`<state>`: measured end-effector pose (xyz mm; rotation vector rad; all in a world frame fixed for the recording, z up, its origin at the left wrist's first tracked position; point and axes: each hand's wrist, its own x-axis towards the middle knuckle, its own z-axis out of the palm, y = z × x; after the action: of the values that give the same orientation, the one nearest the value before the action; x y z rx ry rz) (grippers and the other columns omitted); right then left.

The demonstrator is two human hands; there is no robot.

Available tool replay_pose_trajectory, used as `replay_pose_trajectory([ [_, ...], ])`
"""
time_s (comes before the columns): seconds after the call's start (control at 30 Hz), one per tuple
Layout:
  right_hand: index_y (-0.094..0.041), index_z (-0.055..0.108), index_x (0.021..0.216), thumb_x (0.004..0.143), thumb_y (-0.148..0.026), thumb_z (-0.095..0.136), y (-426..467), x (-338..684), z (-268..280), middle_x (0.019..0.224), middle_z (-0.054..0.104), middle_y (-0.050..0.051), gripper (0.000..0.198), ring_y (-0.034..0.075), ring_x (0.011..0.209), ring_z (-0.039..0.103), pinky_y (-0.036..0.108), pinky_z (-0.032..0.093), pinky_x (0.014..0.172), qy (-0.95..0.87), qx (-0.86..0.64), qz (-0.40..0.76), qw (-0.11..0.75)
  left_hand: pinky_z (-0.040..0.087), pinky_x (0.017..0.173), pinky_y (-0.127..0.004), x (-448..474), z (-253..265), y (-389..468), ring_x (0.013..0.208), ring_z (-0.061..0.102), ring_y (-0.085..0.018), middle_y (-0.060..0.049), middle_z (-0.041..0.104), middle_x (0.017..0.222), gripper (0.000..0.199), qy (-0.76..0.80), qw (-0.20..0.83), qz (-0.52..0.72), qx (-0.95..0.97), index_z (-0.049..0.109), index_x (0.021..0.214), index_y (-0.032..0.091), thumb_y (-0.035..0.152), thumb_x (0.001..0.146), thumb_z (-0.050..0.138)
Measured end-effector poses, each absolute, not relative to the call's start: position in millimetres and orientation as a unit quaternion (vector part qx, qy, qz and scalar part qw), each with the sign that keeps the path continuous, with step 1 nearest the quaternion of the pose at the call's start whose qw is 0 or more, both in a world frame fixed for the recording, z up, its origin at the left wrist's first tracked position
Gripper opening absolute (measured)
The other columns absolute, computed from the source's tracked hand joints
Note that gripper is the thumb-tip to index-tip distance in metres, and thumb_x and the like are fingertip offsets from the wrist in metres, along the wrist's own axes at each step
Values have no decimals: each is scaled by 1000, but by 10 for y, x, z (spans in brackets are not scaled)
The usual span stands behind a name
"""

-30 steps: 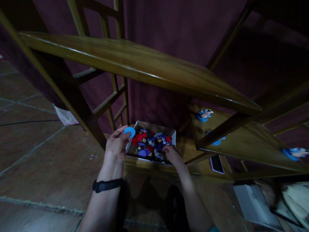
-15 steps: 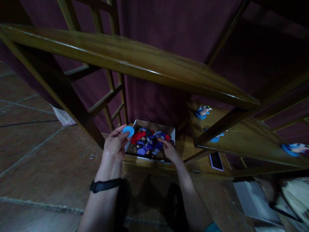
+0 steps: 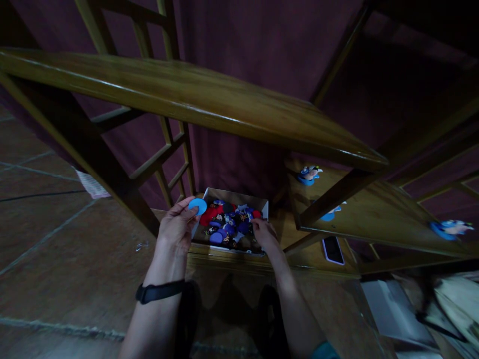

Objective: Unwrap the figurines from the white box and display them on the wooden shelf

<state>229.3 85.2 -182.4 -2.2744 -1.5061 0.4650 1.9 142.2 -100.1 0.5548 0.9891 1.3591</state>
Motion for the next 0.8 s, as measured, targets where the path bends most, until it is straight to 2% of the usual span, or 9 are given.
replay_pose_trajectory([
  [0.3, -26, 62, 107, 83, -13, 41, 981, 2014, -1918, 111, 62, 2, 34, 15, 107, 54, 28, 38, 95, -597, -738, 211, 233, 47, 49, -16, -6, -997, 1418, 61, 59, -10, -5, 65, 76, 28, 432, 630, 597, 245, 67, 83, 11, 0, 58, 64],
  [0.43, -28, 61, 110, 81, -9, 44, 965, 1827, -1904, 128, 50, 0, 39, 13, 116, 47, 25, 35, 100, -684, -652, 210, 252, 47, 48, -16, -29, -994, 1420, 62, 59, -11, -5, 65, 77, 26, 437, 628, 596, 242, 67, 83, 12, 2, 59, 65],
  [0.53, -29, 58, 115, 80, -10, 47, 947, 1776, -1907, 137, 40, -1, 42, 15, 122, 42, 27, 32, 102, -706, -639, 210, 222, 47, 48, -16, -48, -991, 1423, 60, 58, -10, -4, 65, 76, 28, 437, 629, 596, 241, 67, 84, 12, 1, 59, 64],
  [0.67, -26, 54, 118, 83, -9, 41, 945, 1907, -1899, 129, 47, 1, 42, 14, 116, 46, 26, 33, 101, -649, -712, 185, 195, 46, 49, -16, -76, -981, 1426, 57, 57, -8, -4, 65, 75, 29, 438, 631, 596, 232, 67, 85, 11, 1, 58, 65],
  [0.8, -26, 58, 112, 84, -14, 42, 927, 2114, -1873, 119, 56, 2, 35, 15, 112, 48, 27, 34, 98, -574, -783, 159, 179, 45, 48, -16, -83, -953, 1422, 58, 57, -9, -4, 65, 74, 32, 447, 626, 599, 219, 67, 86, 11, -1, 56, 65],
])
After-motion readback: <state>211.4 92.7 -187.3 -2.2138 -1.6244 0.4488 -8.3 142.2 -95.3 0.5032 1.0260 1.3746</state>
